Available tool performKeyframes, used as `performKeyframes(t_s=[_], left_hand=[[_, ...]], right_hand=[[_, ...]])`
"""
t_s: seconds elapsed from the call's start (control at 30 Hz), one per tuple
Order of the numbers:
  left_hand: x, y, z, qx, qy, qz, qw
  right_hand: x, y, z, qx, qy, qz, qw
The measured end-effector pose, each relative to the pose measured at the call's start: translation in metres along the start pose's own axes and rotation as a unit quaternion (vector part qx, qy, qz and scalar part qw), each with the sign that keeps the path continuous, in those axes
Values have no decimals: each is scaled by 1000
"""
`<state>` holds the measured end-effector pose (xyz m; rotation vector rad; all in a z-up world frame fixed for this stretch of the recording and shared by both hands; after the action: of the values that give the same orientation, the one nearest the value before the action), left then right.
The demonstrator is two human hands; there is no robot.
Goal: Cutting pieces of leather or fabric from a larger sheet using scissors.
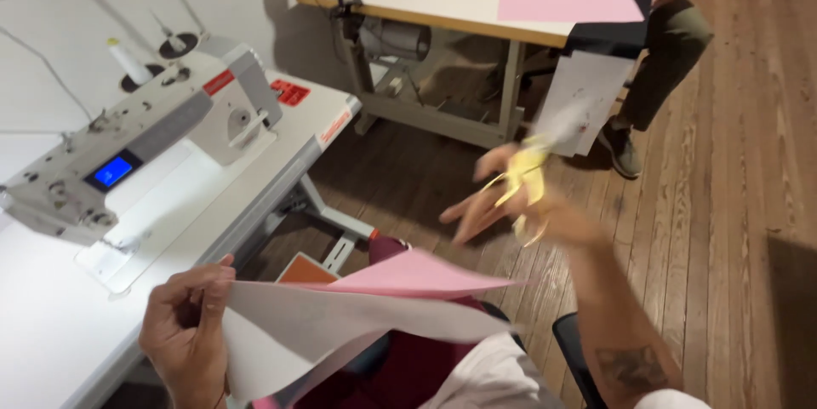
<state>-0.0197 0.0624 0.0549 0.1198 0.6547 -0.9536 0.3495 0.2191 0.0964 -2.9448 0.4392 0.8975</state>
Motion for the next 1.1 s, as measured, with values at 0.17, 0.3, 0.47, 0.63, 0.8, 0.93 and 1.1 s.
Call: performKeyframes(t_s=[0.17,0.3,0.47,0.63,0.8,0.93,1.1], left_hand=[[-39,33,30,53,-4,-140,989],[-55,67,61,91,76,-285,951],[-50,80,52,221,83,-359,903],[-41,100,37,275,70,-371,884],[-44,111,31,347,17,-381,857],[-47,126,8,475,116,-419,765],[-43,137,0,527,121,-460,704]], right_hand=[[-28,49,73,182,68,116,974],[-53,63,73,88,10,207,974],[-50,56,60,119,-20,246,962],[-40,76,70,97,72,172,978],[-34,71,92,-19,54,151,987],[-25,63,117,-30,80,114,990],[-25,63,148,-163,78,111,977]])
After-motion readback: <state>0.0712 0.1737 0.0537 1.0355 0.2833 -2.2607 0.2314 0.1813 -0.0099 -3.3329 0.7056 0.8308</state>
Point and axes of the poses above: each hand's wrist, its own x-axis away from the middle knuckle, its own y-axis out of the palm, z = x × y, the point moved 5 cm from there along -x, towards the middle knuckle, and after that the axes turned 4 degrees about -x, right-handed, at the moved point
